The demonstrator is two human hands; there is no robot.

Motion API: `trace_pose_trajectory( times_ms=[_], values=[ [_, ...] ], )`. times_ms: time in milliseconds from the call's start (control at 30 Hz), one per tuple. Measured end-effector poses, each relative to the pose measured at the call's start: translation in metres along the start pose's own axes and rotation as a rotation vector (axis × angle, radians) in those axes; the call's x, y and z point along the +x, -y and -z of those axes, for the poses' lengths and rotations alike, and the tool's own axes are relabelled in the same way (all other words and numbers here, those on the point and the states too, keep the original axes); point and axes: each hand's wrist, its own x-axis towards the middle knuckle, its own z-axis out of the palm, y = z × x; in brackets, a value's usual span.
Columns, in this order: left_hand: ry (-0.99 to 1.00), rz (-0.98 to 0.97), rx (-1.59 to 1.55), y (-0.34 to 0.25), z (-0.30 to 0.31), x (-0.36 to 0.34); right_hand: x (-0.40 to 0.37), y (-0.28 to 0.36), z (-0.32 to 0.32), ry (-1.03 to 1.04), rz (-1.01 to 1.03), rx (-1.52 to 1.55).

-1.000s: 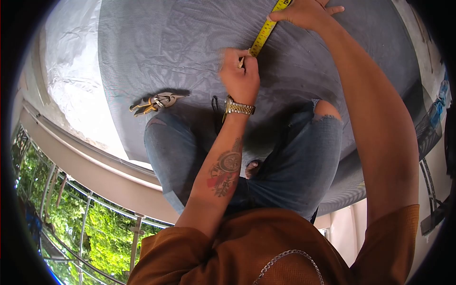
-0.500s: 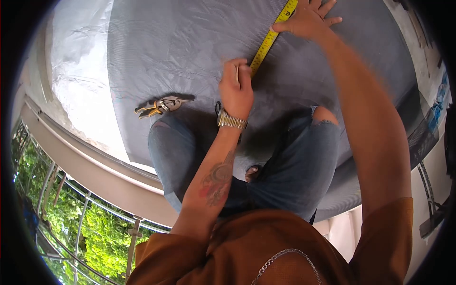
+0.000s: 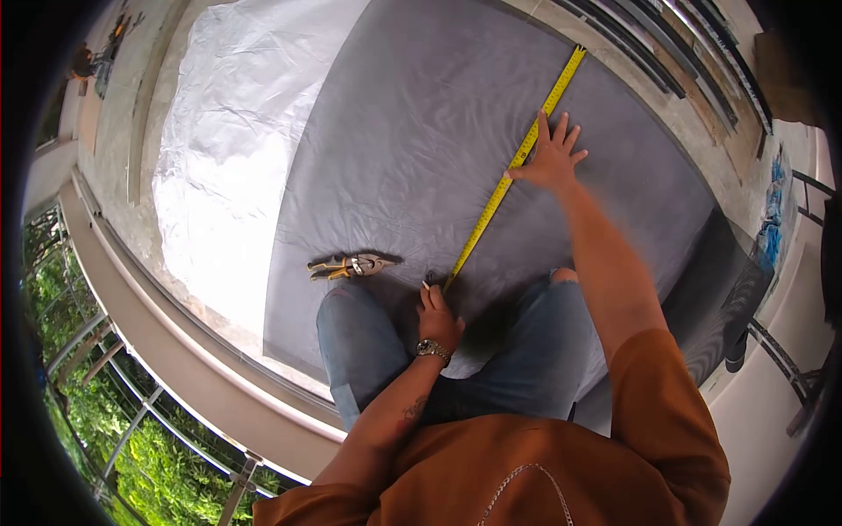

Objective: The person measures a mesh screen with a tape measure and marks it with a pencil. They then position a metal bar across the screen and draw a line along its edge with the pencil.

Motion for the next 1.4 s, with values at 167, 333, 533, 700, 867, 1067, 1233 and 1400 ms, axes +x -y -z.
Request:
trace_pose_trajectory(
  times_ms=[167, 333, 533, 700, 867, 1067, 1233, 1400],
  values=[
    [0.048, -0.07, -0.217, 0.0, 0.059, 0.003, 0.012, -0.012, -0.007, -0.341, 0.104, 0.12],
    [-0.013, -0.158, -0.638, 0.02, 0.13, -0.002, 0.029, 0.004, 0.003, -0.538, -0.047, 0.921],
    [-0.376, -0.173, -0.66, 0.081, 0.195, 0.05, 0.039, 0.132, 0.026, -0.359, -0.022, 1.148],
    [-0.453, -0.065, -0.501, 0.123, 0.219, 0.079, 0.089, 0.186, -0.027, -0.208, 0.094, 0.931],
    [-0.512, -0.066, -0.466, 0.163, 0.208, 0.092, 0.077, 0.254, -0.02, -0.102, 0.051, 0.711],
    [-0.569, -0.065, -0.521, 0.172, 0.208, 0.108, 0.11, 0.278, -0.038, -0.187, -0.014, 0.486],
    [-0.594, -0.043, -0.526, 0.181, 0.207, 0.119, 0.114, 0.285, -0.039, -0.142, -0.039, 0.38],
    [-0.679, 0.061, -0.499, 0.198, 0.207, 0.129, 0.1, 0.294, -0.036, -0.128, 0.09, 0.131]
  ],
)
